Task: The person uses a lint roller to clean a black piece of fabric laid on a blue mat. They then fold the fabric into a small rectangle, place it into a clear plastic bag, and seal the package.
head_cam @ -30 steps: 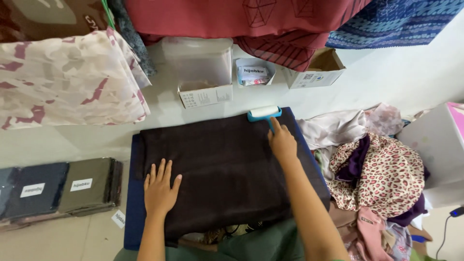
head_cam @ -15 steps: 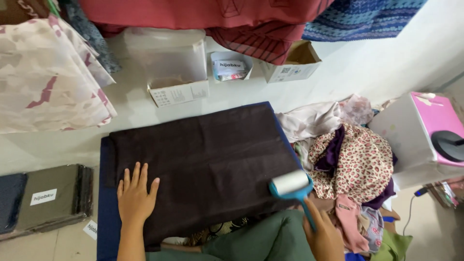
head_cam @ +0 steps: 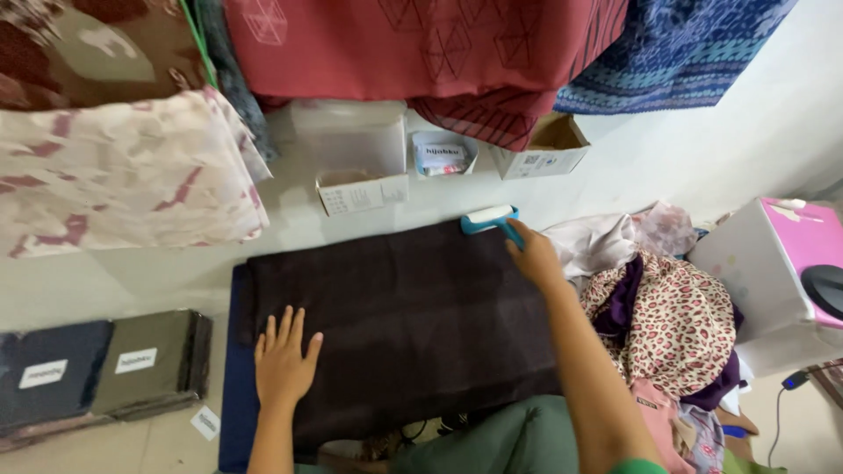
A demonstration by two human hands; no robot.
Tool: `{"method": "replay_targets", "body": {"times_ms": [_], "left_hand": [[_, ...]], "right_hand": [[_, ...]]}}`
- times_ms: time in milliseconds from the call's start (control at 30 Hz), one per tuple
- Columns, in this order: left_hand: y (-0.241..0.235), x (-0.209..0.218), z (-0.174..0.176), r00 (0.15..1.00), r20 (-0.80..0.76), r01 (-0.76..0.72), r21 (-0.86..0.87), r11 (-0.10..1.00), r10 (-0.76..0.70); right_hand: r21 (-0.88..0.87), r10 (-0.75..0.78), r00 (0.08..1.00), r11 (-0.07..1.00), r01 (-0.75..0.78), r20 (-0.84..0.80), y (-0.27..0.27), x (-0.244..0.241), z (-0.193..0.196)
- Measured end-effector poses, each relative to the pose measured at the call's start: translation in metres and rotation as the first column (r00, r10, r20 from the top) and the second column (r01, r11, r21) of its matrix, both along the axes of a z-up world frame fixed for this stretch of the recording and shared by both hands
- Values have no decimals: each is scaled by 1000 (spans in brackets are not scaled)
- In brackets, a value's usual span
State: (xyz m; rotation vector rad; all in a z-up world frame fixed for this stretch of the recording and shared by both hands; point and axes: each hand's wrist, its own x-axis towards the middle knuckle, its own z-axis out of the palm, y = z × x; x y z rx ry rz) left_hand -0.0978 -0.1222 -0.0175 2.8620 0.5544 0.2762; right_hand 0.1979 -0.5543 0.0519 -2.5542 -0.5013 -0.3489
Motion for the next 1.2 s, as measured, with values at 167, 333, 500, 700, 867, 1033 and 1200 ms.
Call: {"method": "replay_targets", "body": {"times_ms": [167, 333, 500, 700, 867, 1033, 1200], "left_hand": [[-2, 1, 1, 989, 146, -13, -119, 993, 30], [10, -4, -2, 829, 551, 123, -349, 929, 98], [4, -33, 28, 693, 632, 24, -500, 866, 346], [25, -91, 11, 881, 124, -357, -457, 815, 456], [30, -119, -4, 915, -65, -399, -287, 871, 398], [19, -108, 31, 896, -254, -435, -350, 830, 364], [20, -96, 26, 919, -235, -390, -434, 812, 316]], "right_hand": [[300, 191, 979, 940, -160, -74, -27, -110, 130], [484, 36, 999, 874, -47, 33, -48, -85, 181], [385, -105, 994, 917, 108, -29, -41, -32, 212], [707, 222, 910, 699, 103, -351, -64, -9, 168], [25, -78, 984, 996, 83, -157, -130, -34, -3], [-3, -183, 981, 983, 184, -67, -88, -116, -73], [-214, -355, 920, 924, 318, -168, -64, -135, -59]]}}
